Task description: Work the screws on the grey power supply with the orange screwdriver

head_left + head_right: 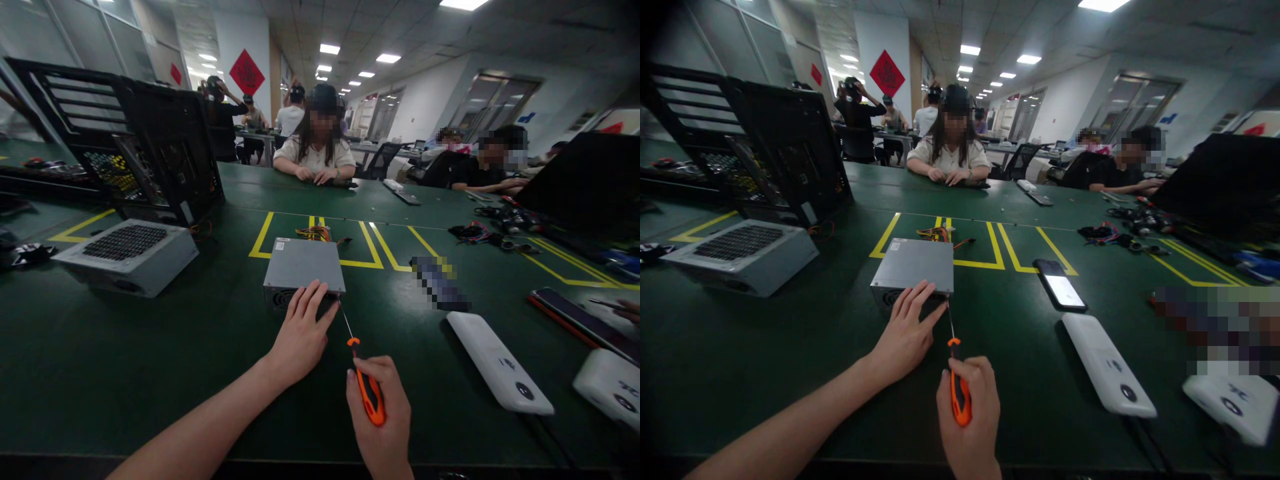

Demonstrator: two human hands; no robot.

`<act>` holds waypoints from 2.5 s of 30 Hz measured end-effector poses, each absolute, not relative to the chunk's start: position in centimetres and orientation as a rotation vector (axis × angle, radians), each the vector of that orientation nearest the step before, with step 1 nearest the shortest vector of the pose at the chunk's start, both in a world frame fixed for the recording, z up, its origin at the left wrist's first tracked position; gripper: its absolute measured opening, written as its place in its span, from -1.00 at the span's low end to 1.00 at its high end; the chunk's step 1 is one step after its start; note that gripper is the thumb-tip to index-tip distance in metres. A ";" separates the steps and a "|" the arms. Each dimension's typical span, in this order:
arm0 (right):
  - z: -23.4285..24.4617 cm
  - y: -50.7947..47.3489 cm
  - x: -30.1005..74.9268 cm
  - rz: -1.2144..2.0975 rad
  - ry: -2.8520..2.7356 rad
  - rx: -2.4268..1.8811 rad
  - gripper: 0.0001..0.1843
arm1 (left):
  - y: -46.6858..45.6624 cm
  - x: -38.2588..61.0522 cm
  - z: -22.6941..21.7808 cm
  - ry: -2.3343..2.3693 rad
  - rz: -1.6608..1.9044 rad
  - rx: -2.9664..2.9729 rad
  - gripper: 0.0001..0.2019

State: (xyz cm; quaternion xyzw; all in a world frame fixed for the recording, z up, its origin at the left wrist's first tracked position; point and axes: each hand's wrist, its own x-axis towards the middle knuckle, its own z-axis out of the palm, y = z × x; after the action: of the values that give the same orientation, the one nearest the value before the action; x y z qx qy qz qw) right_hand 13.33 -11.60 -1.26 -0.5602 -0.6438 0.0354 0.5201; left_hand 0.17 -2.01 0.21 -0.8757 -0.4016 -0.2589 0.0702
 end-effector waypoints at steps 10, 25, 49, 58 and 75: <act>-1.8 -11.8 13.4 0.066 -1.488 -1.368 -0.80 | -2.0 0.2 0.2 -1.206 -0.770 -2.637 -0.47; -1.7 -11.9 13.5 0.081 -1.506 -1.361 -0.85 | -1.6 0.1 0.3 -1.227 -0.901 -2.615 -0.67; -1.4 -12.0 13.2 0.173 -1.526 -1.395 -0.79 | 0.2 -1.9 1.1 -1.364 -0.848 -2.561 -0.56; -1.3 -11.9 12.8 0.157 -1.491 -1.397 -0.84 | 0.1 -2.2 1.0 -1.317 -0.866 -2.562 -0.55; 1.4 -12.4 14.0 0.093 -1.476 -1.673 -0.76 | 0.0 -2.4 1.1 -1.275 -0.935 -2.554 -0.56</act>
State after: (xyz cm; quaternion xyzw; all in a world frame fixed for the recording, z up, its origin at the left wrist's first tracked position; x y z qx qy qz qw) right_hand 14.00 -12.38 1.36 -0.6733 -0.5940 0.0373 0.4387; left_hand -2.36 -0.04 1.10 -0.8482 -0.4235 -0.3104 0.0690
